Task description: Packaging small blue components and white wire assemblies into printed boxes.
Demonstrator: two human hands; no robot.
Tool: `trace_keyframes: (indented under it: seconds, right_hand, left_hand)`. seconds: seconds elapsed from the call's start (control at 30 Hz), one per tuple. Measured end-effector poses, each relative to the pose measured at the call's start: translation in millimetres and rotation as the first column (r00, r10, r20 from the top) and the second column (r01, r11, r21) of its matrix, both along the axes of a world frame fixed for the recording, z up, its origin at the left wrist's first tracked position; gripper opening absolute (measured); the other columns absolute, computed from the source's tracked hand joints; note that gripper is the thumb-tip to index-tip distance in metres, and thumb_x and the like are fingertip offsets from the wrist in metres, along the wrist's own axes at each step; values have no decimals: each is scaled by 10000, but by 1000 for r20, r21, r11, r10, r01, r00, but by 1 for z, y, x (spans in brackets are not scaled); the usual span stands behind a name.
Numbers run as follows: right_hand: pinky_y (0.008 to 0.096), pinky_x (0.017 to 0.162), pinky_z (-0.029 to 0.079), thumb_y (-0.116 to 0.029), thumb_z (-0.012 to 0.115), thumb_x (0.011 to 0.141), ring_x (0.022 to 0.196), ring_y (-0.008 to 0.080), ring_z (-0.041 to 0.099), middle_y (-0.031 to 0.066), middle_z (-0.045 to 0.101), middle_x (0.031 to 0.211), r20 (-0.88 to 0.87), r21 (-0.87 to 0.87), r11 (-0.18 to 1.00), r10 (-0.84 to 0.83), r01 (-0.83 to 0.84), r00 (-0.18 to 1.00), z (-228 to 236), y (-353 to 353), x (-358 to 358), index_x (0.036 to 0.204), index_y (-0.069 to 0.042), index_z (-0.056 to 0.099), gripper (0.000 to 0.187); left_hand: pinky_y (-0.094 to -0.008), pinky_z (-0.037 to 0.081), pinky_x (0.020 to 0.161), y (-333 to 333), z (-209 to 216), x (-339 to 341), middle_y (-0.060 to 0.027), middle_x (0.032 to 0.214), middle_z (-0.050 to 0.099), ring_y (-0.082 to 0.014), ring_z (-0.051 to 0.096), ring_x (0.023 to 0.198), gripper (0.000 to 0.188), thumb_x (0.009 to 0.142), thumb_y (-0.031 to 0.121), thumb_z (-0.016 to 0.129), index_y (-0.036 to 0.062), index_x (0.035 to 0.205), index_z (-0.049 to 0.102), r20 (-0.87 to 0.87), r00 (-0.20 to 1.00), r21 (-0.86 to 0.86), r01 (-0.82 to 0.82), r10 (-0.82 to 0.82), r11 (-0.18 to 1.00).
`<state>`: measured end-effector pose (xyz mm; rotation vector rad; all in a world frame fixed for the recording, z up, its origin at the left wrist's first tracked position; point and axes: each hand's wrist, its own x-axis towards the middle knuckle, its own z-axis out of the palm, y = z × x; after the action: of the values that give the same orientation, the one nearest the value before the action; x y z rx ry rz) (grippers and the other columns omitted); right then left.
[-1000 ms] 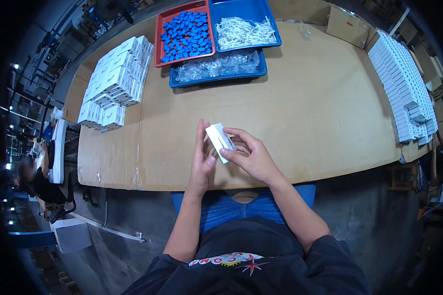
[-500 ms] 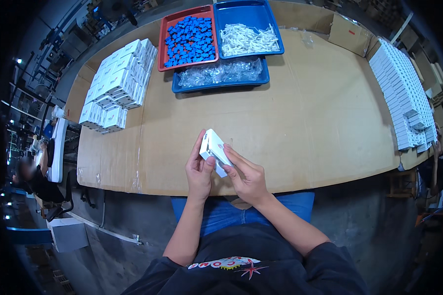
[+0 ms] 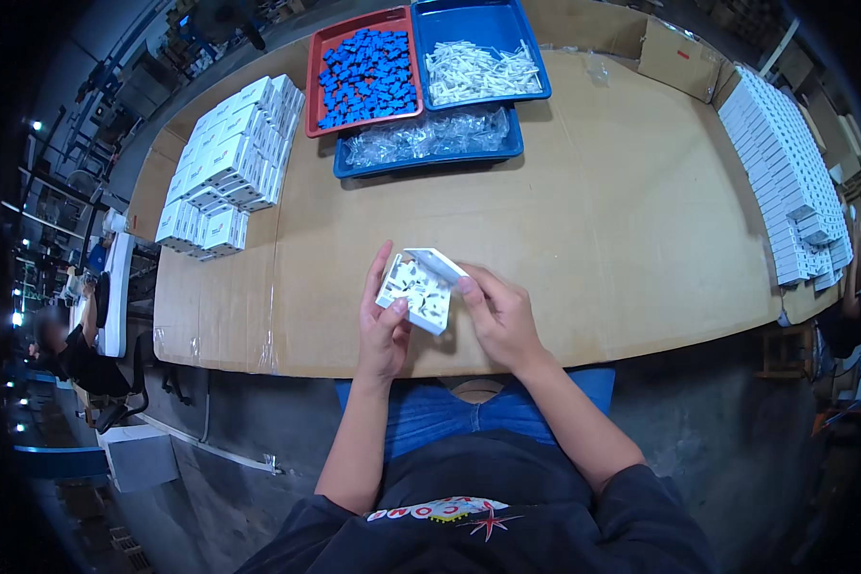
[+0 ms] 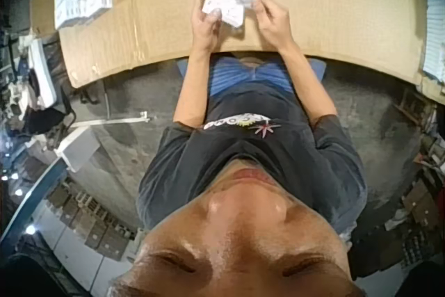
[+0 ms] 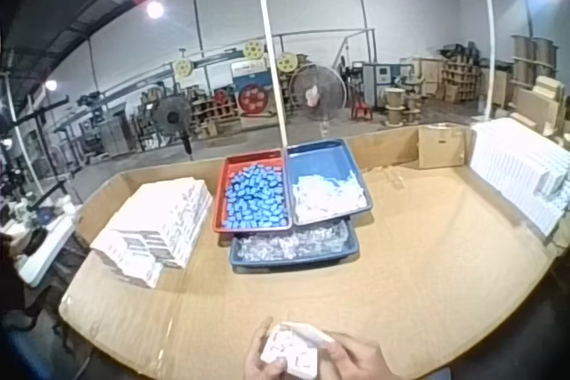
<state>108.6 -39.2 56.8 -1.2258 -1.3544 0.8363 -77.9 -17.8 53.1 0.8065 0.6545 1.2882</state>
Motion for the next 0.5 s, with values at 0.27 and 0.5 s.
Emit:
trace_keyframes:
  seconds: [0.27,0.5]
  right_hand:
    - [255,780,540,-14,614,1015,883,130,654,79,667,1068,-216,-202,979,-75,31,974,-15,27,16,1428,-14,590,413]
    - [389,685,543,-167,688,987,770,254,654,161,636,1072,435,-130,980,-78,149,897,-21,8,28,1224,-1,689,289]
  left_hand:
    - [-402,407,1173,23,-23,-26,-149,1403,576,-279,554,1332,737,850,141,824,41,1488,468,-504,863,168,53,40,984]
    - [-467,352,1208,16,-35,-52,-211,1449,524,-401,441,1429,527,845,149,805,102,1348,654,-893,268,414,178,361,893]
